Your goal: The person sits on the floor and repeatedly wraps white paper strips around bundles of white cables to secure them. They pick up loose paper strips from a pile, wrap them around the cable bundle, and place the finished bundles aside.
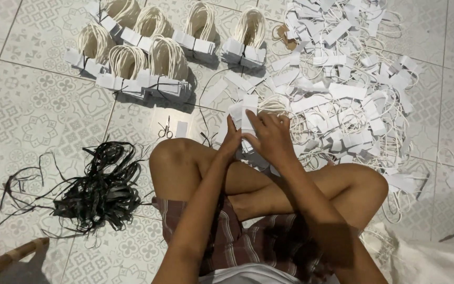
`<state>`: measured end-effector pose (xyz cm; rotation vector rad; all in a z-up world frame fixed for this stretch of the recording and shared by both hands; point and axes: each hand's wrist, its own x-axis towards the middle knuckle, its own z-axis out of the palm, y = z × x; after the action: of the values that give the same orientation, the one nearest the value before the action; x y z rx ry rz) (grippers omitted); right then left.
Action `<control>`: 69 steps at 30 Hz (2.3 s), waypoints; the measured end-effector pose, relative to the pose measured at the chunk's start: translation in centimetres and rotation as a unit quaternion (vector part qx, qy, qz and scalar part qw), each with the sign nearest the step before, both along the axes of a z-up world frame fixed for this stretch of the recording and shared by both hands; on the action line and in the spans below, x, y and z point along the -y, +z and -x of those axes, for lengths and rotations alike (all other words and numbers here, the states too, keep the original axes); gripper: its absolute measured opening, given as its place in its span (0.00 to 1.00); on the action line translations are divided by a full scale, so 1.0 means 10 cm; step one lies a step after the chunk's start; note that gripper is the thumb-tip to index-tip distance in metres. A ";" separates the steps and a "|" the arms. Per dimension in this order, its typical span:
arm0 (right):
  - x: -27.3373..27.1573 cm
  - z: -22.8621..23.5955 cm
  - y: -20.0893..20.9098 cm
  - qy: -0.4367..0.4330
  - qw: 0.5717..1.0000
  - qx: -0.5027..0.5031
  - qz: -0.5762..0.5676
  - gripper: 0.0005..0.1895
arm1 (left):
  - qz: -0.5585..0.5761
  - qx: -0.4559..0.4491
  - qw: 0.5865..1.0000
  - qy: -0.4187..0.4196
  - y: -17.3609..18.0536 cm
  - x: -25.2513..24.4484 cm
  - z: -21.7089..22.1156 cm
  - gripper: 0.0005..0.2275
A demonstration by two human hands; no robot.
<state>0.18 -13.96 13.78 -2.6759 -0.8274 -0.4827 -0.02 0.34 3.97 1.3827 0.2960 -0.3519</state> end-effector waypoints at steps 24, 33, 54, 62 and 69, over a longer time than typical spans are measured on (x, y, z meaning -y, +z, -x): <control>0.38 -0.19 0.00 0.024 0.916 -0.368 -0.161 0.20 | -0.057 -0.061 0.994 -0.069 0.58 0.01 -0.04 0.52; 0.26 -0.20 0.27 0.039 0.936 -0.344 -0.065 0.18 | -0.088 -0.075 0.989 -0.089 -0.17 -0.05 -0.06 0.55; 0.66 -0.18 0.14 -0.074 0.992 -0.066 -0.083 0.24 | -0.008 -0.007 0.996 -0.085 0.66 0.04 0.03 0.51; 1.06 -0.41 0.06 0.014 0.998 -0.048 -0.033 0.06 | -0.004 -0.006 0.990 -0.141 0.66 0.03 0.05 0.49; 1.10 -0.41 -0.10 -0.003 0.989 -0.106 -0.103 0.05 | 0.008 -0.006 0.990 -0.139 0.64 0.02 0.03 0.48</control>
<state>4.25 -24.94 12.75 -2.4866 -0.6683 -0.2620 -0.29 0.18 10.33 1.4096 0.1087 -0.5923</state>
